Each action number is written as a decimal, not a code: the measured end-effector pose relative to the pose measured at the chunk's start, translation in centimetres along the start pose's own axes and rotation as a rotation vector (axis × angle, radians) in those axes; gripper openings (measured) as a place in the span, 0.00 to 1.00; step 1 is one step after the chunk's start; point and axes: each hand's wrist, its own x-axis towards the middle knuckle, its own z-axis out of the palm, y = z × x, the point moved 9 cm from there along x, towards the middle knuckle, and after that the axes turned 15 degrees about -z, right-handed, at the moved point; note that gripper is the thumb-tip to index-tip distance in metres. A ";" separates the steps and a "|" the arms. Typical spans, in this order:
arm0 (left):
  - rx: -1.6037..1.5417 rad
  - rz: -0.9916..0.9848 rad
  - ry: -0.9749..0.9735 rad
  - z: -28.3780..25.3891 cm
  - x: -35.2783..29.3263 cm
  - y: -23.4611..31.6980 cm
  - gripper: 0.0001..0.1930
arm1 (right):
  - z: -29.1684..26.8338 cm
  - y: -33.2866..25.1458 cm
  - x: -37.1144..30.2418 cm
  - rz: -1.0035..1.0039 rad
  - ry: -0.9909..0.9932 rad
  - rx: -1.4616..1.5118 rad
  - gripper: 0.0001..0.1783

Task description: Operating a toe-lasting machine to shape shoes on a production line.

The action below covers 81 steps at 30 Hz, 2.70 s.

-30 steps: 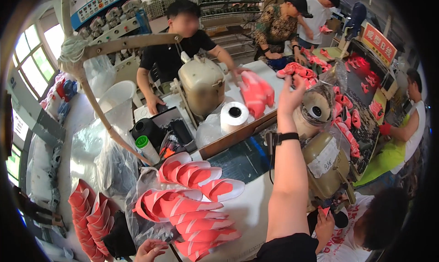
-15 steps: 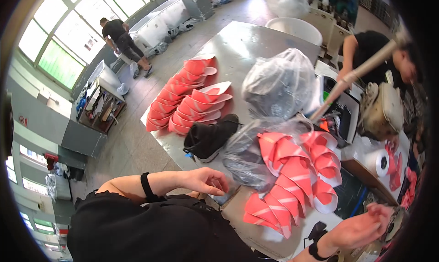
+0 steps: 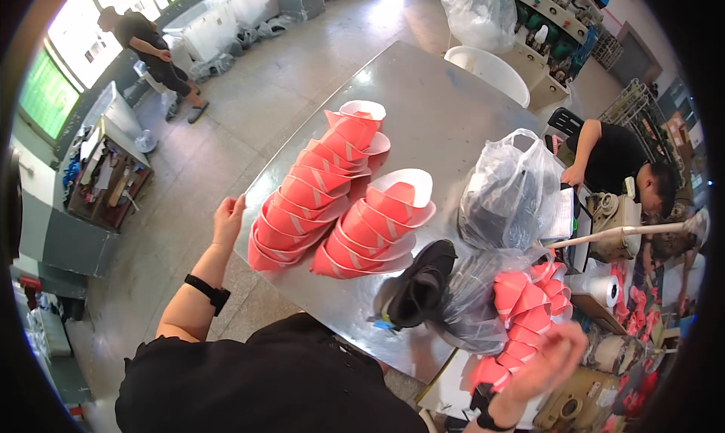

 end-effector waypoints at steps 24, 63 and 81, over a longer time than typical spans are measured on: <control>-0.818 -1.206 -1.433 8.2 2.9 -10.1 0.47 | 72.1 28.3 -9.2 0.361 -1.620 -0.308 0.45; 0.770 0.449 -2.966 -7.8 -61.3 -2.4 0.41 | -0.8 -50.4 -65.4 0.514 1.364 -0.428 0.34; 1.331 0.145 -3.214 -59.1 -120.3 -45.4 0.46 | -14.5 -97.0 -121.2 -0.069 2.323 -1.162 0.16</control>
